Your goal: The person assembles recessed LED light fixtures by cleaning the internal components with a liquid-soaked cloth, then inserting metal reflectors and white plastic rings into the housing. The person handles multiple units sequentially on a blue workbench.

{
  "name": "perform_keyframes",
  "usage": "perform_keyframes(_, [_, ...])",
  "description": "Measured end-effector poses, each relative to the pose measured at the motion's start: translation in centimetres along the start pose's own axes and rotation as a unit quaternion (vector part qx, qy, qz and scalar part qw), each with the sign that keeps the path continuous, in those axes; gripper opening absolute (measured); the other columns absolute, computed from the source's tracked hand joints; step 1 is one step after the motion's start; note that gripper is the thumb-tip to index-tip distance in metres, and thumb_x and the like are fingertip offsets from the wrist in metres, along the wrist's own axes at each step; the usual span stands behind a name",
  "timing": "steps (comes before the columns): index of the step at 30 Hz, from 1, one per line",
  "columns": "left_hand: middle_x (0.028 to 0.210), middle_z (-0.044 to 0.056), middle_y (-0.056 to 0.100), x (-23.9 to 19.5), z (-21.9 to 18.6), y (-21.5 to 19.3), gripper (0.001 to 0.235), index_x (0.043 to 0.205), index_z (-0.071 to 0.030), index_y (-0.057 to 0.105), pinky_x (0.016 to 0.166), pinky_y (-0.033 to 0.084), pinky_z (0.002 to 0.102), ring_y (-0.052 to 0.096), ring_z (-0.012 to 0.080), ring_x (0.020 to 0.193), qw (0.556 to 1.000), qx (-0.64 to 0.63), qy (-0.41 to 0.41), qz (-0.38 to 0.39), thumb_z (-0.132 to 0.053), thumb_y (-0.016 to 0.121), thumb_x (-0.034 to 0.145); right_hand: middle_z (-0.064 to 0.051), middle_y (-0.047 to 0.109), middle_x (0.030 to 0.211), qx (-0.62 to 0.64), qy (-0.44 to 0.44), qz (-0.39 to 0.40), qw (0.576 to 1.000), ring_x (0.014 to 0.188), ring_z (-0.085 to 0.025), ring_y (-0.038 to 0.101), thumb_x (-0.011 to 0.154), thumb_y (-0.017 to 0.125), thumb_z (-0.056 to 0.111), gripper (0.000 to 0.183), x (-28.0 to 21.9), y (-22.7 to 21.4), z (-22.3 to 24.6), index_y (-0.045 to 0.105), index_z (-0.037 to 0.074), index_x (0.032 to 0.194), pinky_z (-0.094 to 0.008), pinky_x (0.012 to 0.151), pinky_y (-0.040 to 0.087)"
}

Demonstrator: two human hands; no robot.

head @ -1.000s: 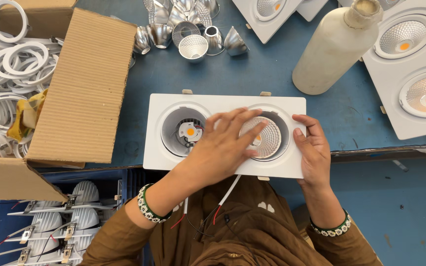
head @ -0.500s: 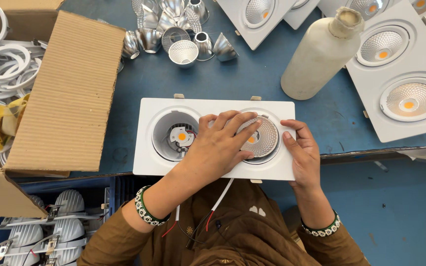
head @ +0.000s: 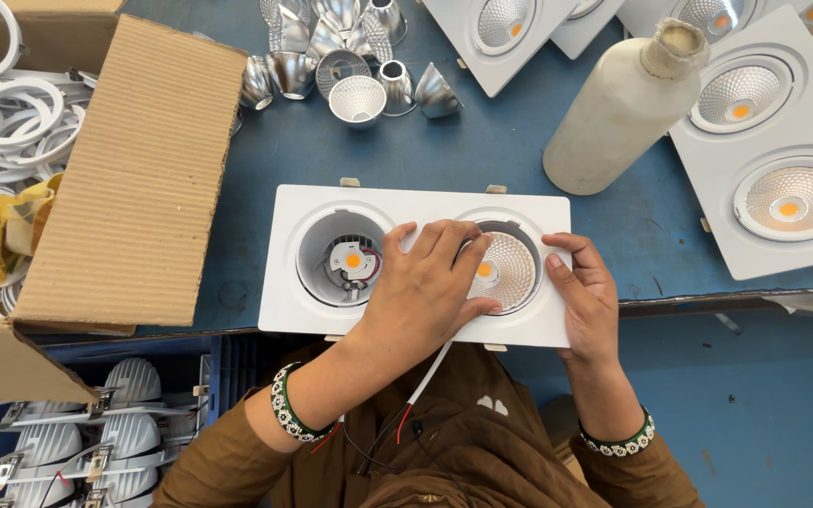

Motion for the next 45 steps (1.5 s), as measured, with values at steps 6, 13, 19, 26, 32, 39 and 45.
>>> perform_keyframes(6, [0.131,0.004,0.057,-0.1,-0.2,0.4,0.071,0.134,-0.008,0.059,0.106,0.035,0.056,0.052,0.0203,0.125,1.000,0.014,-0.009,-0.016,-0.046,0.080,0.077,-0.013,0.068,0.112,-0.017,0.005,-0.001,1.000,0.097,-0.013,0.068,0.104,0.058,0.006,0.018,0.0,-0.3,-0.2,0.061,0.000,0.121,-0.027,0.082,0.059])
perform_keyframes(13, [0.132,0.003,0.055,0.0,-0.4,0.6,0.070,0.133,-0.007,0.060,0.105,0.035,0.057,0.050,0.0187,0.126,1.000,0.020,-0.013,-0.011,-0.044,0.081,0.077,-0.011,0.068,0.105,-0.114,0.015,0.002,0.993,0.088,-0.014,0.066,0.102,0.065,0.009,0.016,-0.3,0.0,0.7,0.069,0.001,0.115,-0.026,0.073,0.056])
perform_keyframes(19, [0.138,0.008,0.048,0.1,0.7,0.6,0.069,0.132,-0.010,0.061,0.104,0.032,0.056,0.045,0.0282,0.132,0.999,-0.036,-0.030,-0.007,-0.045,0.081,0.075,-0.007,0.065,0.117,-0.360,-0.032,0.094,0.928,0.101,-0.013,0.067,0.093,0.070,0.014,0.027,-0.6,1.6,3.3,0.074,0.009,0.120,-0.025,0.080,0.057])
perform_keyframes(26, [0.154,0.017,0.041,1.1,3.9,2.1,0.062,0.142,-0.015,0.050,0.118,0.020,0.059,0.032,0.0348,0.151,0.995,-0.084,-0.053,0.010,-0.043,0.074,0.093,-0.008,0.068,0.116,-0.401,-0.032,0.090,0.911,0.099,-0.014,0.068,0.092,0.072,0.014,0.028,-0.5,2.2,4.0,0.075,0.009,0.119,-0.025,0.080,0.055])
perform_keyframes(32, [0.133,0.016,0.058,5.0,6.6,2.0,0.078,0.141,-0.011,0.050,0.109,0.023,0.057,0.048,0.0311,0.133,0.987,-0.079,-0.053,0.126,-0.057,0.073,0.082,-0.009,0.067,0.115,-0.402,-0.034,0.078,0.912,0.102,-0.015,0.068,0.091,0.073,0.013,0.027,-1.2,2.6,4.0,0.076,0.009,0.118,-0.028,0.082,0.055])
perform_keyframes(39, [0.113,0.004,0.070,5.5,6.5,1.5,0.063,0.128,-0.021,0.063,0.100,0.033,0.047,0.062,0.0229,0.115,0.974,-0.099,-0.078,0.186,-0.058,0.074,0.079,-0.016,0.052,0.133,-0.558,-0.296,0.106,0.768,0.129,-0.029,0.052,0.088,0.074,0.034,0.041,-2.2,3.2,4.9,0.071,0.009,0.120,-0.044,0.109,0.040])
perform_keyframes(45, [0.109,0.004,0.070,5.1,6.6,1.6,0.062,0.125,-0.020,0.064,0.099,0.032,0.046,0.062,0.0228,0.111,0.978,-0.105,-0.077,0.163,-0.059,0.074,0.078,-0.005,0.068,0.122,-0.606,-0.388,0.213,0.661,0.126,-0.022,0.062,0.085,0.070,0.055,0.059,-3.1,2.3,4.4,0.072,0.006,0.119,-0.050,0.118,0.030])
Point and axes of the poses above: each hand's wrist, its own x-axis towards the middle knuckle, its own y-axis out of the palm, z = x × y, the point moved 2 cm from there along x, towards the middle knuckle
